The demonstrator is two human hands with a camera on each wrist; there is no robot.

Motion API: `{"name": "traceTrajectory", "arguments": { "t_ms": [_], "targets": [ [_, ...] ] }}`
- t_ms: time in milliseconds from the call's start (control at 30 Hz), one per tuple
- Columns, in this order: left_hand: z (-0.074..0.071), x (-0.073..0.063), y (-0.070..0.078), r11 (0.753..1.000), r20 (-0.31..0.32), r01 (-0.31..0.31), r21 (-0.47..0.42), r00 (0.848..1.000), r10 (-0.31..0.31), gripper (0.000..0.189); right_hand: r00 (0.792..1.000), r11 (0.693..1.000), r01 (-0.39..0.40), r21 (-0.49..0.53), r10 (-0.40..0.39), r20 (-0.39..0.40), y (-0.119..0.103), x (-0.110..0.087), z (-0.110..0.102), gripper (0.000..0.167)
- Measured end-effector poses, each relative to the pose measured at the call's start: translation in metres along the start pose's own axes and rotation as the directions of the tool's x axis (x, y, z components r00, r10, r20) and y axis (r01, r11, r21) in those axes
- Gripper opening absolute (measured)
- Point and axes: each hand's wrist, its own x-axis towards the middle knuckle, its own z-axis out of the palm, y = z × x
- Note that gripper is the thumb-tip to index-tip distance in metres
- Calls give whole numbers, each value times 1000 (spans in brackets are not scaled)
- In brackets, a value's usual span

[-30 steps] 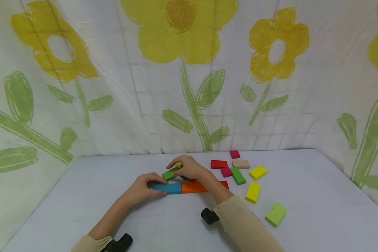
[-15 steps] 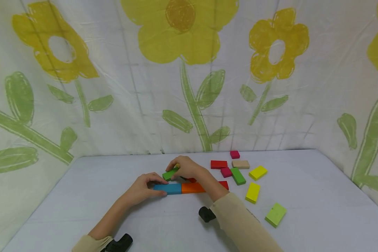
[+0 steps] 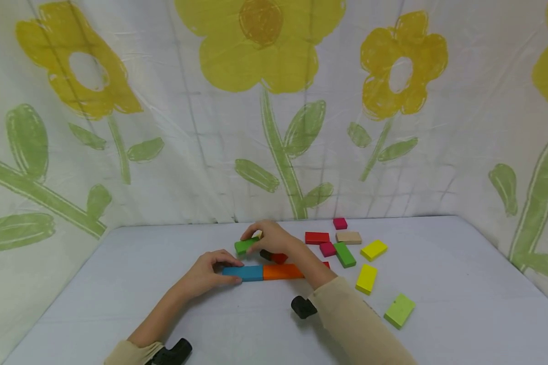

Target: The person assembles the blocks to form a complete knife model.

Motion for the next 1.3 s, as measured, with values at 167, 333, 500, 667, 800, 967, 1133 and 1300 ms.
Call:
{"name": "traceTrajectory", "arguments": {
  "t_ms": [167,333,500,667,800,967,1133,1300],
  "targets": [
    [-1,0,2,1000,8,1,-1,1000,-1,28,1000,1000,20,-1,-20,-9,0,-3,-9,26],
    [-2,1,3,1000,6,9,13,1000,-9,28,999,999,41,-27,-41,-27,4,-11,-20,26],
    [-2,2,4,1000,0,8,23,1000,-8,28,999,999,32,-26,-33,-42,10,-23,-29,26],
    [-1,1,3,999,-1,11,32,1000,-11,28,998,999,37,-14,-37,-53,15,-40,-39,27],
    [-1,1,2,999,-5,15,40,1000,-15,28,996,999,40,-16,-41,-75,17,-54,-45,29],
    [-1,1,2,999,-5,9,38,1000,-9,28,993,999,14,-34,-18,-116,21,-70,-51,29],
    [0,2,1,999,-4,7,35,1000,-7,28,988,998,-4,-56,-5,-157,24,-86,-56,27],
    [0,1,0,999,-4,22,27,1000,-22,28,984,999,2,-38,-8,-179,27,-102,-60,27]
  ]
}}
